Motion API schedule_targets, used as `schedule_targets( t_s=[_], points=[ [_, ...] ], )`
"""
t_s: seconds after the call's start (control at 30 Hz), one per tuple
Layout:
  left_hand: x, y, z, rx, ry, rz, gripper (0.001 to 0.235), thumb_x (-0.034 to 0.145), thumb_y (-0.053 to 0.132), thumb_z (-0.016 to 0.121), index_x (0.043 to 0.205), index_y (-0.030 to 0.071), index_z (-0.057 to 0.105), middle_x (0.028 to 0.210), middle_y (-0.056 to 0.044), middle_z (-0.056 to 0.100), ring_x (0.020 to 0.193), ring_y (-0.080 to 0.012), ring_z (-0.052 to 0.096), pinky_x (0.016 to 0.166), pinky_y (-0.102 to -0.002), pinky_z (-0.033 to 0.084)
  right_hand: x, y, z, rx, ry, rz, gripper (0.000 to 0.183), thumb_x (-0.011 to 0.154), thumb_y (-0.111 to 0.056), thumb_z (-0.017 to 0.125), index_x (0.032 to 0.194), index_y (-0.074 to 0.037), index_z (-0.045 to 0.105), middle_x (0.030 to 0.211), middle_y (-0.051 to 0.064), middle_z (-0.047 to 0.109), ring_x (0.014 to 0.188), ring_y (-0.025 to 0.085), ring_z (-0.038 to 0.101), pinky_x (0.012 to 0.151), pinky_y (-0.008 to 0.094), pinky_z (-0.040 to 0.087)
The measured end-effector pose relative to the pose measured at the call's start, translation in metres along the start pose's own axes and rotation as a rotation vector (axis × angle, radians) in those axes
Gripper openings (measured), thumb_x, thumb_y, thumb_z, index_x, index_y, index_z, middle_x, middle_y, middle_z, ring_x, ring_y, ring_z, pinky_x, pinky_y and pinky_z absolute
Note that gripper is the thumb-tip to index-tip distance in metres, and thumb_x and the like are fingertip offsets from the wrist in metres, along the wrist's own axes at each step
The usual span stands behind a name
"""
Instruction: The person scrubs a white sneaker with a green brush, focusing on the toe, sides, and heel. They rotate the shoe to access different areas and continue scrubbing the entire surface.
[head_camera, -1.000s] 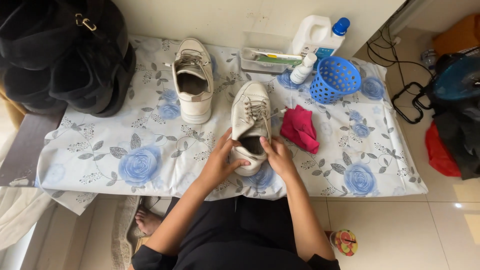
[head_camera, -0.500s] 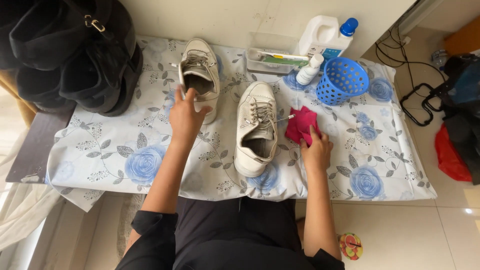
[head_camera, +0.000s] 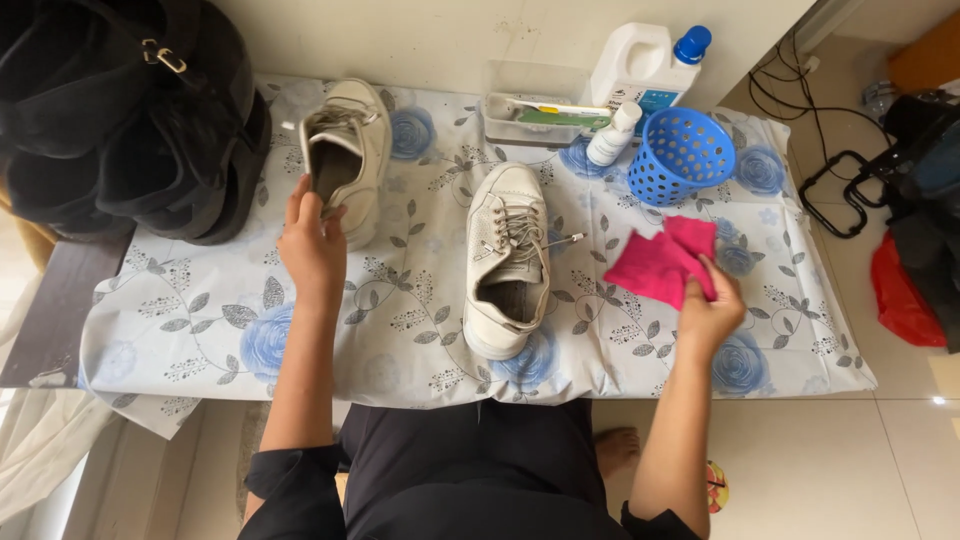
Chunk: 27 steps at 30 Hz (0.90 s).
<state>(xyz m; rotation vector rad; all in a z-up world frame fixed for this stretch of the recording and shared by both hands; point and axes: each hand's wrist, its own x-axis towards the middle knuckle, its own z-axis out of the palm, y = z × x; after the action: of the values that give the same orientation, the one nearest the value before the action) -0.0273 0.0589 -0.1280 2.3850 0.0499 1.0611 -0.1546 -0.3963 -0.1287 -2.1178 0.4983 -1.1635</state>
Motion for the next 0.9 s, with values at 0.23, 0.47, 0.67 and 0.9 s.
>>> schedule_targets(
  t_s=[0.23, 0.47, 0.67, 0.9],
  points=[
    [-0.001, 0.085, -0.045, -0.096, -0.052, 0.004, 0.052, 0.07, 0.016, 0.083, 0.108, 0.01, 0.049, 0.136, -0.016, 0.034, 0.121, -0.0367, 0.038, 0.1, -0.049, 0.034, 0.02, 0.057, -0.013, -0.37, -0.121, 0.019, 0.04, 0.072, -0.017, 0.075, 0.111, -0.014, 0.067, 0.1, 0.014, 0.057, 0.094, 0.035, 0.056, 0.086, 0.041, 0.043],
    [-0.032, 0.157, -0.04, -0.358, -0.711, 0.223, 0.046, 0.066, 0.045, 0.072, 0.105, 0.024, 0.059, 0.118, -0.003, 0.054, 0.102, -0.0277, 0.057, 0.083, -0.038, 0.047, -0.001, -0.086, 0.04, 0.016, -0.286, -0.296, 0.036, 0.079, 0.004, 0.062, 0.113, -0.007, 0.061, 0.109, 0.014, 0.053, 0.106, 0.032, 0.051, 0.091, 0.041, 0.04],
    [-0.029, 0.188, 0.005, 0.187, -0.939, 0.431, 0.064, 0.052, 0.031, 0.081, 0.11, 0.019, 0.055, 0.111, -0.011, 0.053, 0.097, -0.0312, 0.055, 0.07, -0.04, 0.05, 0.06, -0.112, 0.128, -0.17, -0.331, -0.623, 0.025, 0.079, -0.008, 0.063, 0.103, -0.014, 0.067, 0.101, 0.008, 0.056, 0.093, 0.026, 0.056, 0.077, 0.036, 0.047],
    [-0.007, 0.186, -0.009, 0.118, -0.414, 0.647, 0.019, 0.059, 0.009, 0.068, 0.076, 0.016, 0.064, 0.072, -0.003, 0.058, 0.059, -0.0194, 0.059, 0.043, -0.03, 0.046, 0.147, -0.056, 0.242, -0.674, -0.476, -0.796, 0.011, 0.08, -0.023, 0.057, 0.078, -0.019, 0.067, 0.077, 0.003, 0.054, 0.08, 0.025, 0.051, 0.067, 0.043, 0.04]
  ],
)
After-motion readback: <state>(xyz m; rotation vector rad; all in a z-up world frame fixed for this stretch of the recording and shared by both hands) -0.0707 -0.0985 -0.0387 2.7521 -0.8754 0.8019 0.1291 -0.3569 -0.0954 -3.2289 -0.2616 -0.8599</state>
